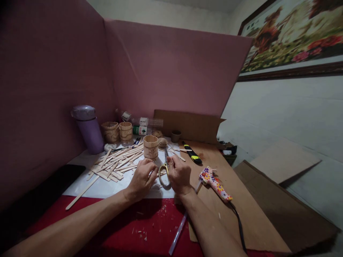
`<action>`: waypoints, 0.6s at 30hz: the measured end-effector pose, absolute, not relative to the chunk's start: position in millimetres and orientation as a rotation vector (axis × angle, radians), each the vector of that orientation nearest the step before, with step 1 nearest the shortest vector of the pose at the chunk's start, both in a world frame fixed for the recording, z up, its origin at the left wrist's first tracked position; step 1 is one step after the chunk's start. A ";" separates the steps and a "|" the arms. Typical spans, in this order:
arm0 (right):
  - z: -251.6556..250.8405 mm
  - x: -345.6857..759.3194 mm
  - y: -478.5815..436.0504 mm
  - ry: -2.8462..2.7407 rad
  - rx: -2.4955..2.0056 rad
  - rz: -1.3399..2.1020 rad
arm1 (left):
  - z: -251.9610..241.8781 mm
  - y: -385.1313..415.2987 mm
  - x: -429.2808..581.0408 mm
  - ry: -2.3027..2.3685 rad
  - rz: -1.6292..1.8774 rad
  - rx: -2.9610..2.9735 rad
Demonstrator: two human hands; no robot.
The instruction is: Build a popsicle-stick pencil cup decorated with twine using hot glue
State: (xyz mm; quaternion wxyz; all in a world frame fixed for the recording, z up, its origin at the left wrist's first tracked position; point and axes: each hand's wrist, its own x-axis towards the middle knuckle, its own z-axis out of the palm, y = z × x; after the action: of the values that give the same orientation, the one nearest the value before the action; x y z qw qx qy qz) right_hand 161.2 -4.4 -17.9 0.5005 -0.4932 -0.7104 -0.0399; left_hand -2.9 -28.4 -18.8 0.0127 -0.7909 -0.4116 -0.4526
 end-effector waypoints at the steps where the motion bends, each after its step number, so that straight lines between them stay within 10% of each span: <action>1: -18.1 161.3 -4.2 -1.717 -1.192 -0.097 | -18.8 -28.4 -3.0 -1.284 -1.407 -2.466; 18: -20.7 162.8 -3.7 -1.699 -1.197 -0.014 | -19.6 -24.1 -3.9 -1.380 -1.353 -2.390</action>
State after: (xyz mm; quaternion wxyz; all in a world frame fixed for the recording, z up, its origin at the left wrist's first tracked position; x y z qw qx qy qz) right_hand 162.8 -3.7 -20.7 0.5071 -0.4964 -0.7046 -0.0057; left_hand -3.9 -24.1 -19.6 0.0340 -0.7772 -0.4486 -0.4400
